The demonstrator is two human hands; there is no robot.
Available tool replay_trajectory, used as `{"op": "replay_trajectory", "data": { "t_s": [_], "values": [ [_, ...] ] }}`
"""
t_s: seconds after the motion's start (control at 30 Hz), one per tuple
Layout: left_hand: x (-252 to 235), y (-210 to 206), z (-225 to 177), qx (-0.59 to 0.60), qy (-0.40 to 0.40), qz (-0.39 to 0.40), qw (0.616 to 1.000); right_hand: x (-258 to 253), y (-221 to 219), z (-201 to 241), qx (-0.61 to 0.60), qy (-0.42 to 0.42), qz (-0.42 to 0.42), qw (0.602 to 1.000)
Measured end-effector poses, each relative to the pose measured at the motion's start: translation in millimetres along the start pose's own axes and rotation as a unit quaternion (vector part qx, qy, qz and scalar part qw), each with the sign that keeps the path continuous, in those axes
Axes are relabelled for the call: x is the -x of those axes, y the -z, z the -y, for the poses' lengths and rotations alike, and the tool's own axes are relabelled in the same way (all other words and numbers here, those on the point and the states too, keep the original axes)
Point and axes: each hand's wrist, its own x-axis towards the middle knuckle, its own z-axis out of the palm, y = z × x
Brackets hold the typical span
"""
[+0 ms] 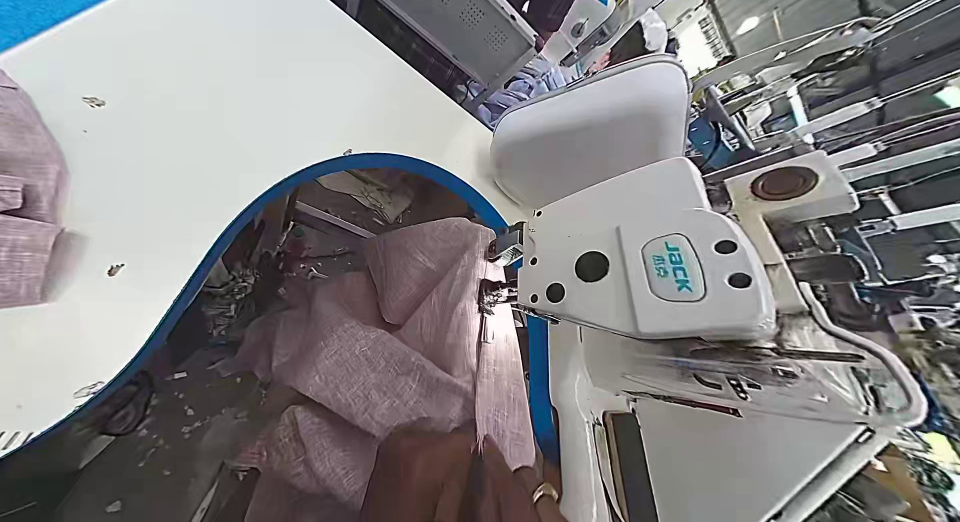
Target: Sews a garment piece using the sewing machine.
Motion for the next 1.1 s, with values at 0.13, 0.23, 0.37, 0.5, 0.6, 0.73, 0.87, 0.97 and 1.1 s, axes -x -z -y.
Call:
{"op": "replay_trajectory", "data": {
  "t_s": [0.13,0.23,0.37,0.5,0.6,0.73,0.87,0.97,1.1],
  "values": [
    [-18,-12,10,0.044,0.016,-0.047,0.998,37,-23,-18,-0.057,-0.081,-0.063,0.993],
    [-9,-3,-14,-0.046,0.038,-0.011,0.998,39,0,-19,-0.072,-0.053,-0.032,0.995],
    [11,-9,-14,-0.091,0.013,-0.05,0.995,13,8,-7,-0.009,0.065,0.04,0.997],
    [-10,-23,8,-0.08,-0.038,-0.128,0.988,-5,0,-6,0.029,0.073,0.018,0.997],
    [-16,-19,8,-0.078,-0.038,-0.114,0.99,-3,-21,-11,0.008,0.025,-0.074,0.997],
    [7,-10,-4,-0.049,0.001,-0.061,0.997,16,-34,-16,-0.071,-0.048,-0.114,0.99],
    [-13,-20,13,0.025,0.01,-0.102,0.994,-11,-45,-15,-0.04,-0.005,-0.16,0.986],
    [-25,-20,13,0.026,0.021,-0.092,0.995,-17,-61,-25,-0.053,-0.004,-0.188,0.981],
    [-3,-5,-4,-0.065,0.007,-0.06,0.996,3,-53,-43,-0.046,-0.052,-0.072,0.995]
  ]
}}
